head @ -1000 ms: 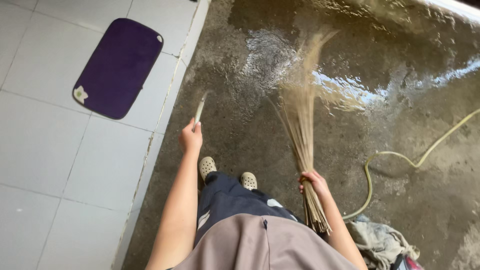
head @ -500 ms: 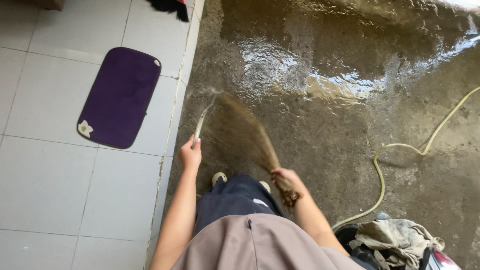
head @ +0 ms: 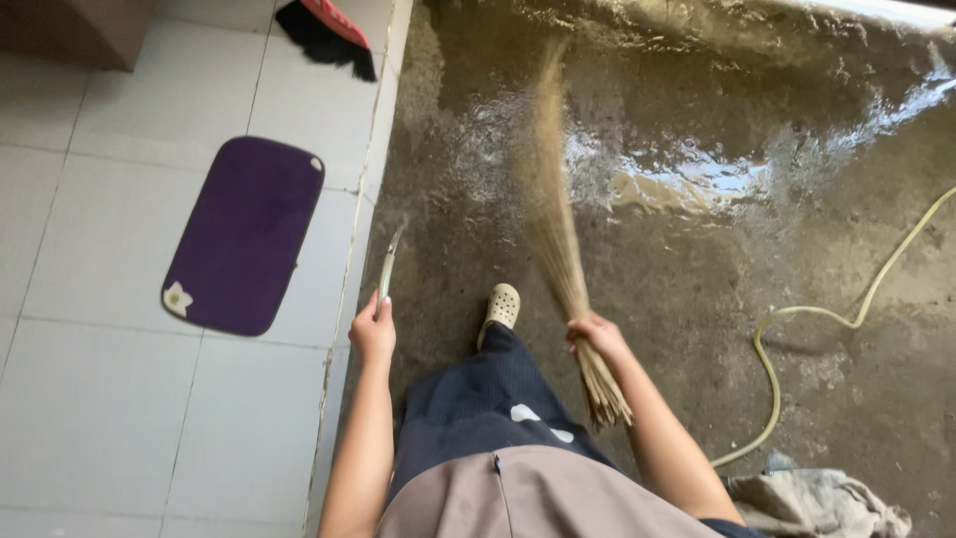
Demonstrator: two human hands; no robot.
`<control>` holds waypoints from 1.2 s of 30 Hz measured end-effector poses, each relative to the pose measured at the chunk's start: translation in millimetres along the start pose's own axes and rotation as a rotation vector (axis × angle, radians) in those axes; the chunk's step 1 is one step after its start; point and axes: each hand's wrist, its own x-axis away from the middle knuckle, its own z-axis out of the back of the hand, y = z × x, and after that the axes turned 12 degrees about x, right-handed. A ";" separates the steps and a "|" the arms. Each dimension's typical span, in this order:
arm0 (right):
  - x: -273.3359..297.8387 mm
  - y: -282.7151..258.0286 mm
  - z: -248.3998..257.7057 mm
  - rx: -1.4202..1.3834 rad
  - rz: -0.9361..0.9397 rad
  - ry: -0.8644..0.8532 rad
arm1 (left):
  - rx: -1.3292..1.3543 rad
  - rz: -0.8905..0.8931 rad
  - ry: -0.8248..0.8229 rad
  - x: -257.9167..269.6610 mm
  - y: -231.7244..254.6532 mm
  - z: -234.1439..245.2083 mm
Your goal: The person sweeps a wet concrete floor with a traditional broom while holding a water hose. They move a plastic container and a toy car out of the way, then continue sweeping and spraying water across the area.
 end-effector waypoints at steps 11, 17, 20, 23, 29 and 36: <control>-157.9 -69.9 -33.5 -0.200 -0.178 -0.299 | 0.047 0.019 -0.071 -81.5 41.1 -123.1; -260.1 -150.7 91.7 -0.374 -0.243 -0.114 | -0.024 0.015 -0.047 -133.5 112.9 -183.4; -289.0 -185.4 134.0 -0.334 -0.249 -0.021 | -0.121 0.077 -0.012 -160.3 165.2 -205.3; -294.1 -198.8 148.9 -0.304 -0.167 -0.014 | -0.177 0.102 0.002 -178.2 200.0 -214.6; -256.0 -211.2 110.1 -0.166 -0.017 -0.035 | -0.126 -0.008 0.031 -214.1 235.8 -237.9; -213.2 -259.2 17.5 -0.062 -0.170 -0.376 | -0.071 -0.043 -0.029 -272.8 225.7 -283.3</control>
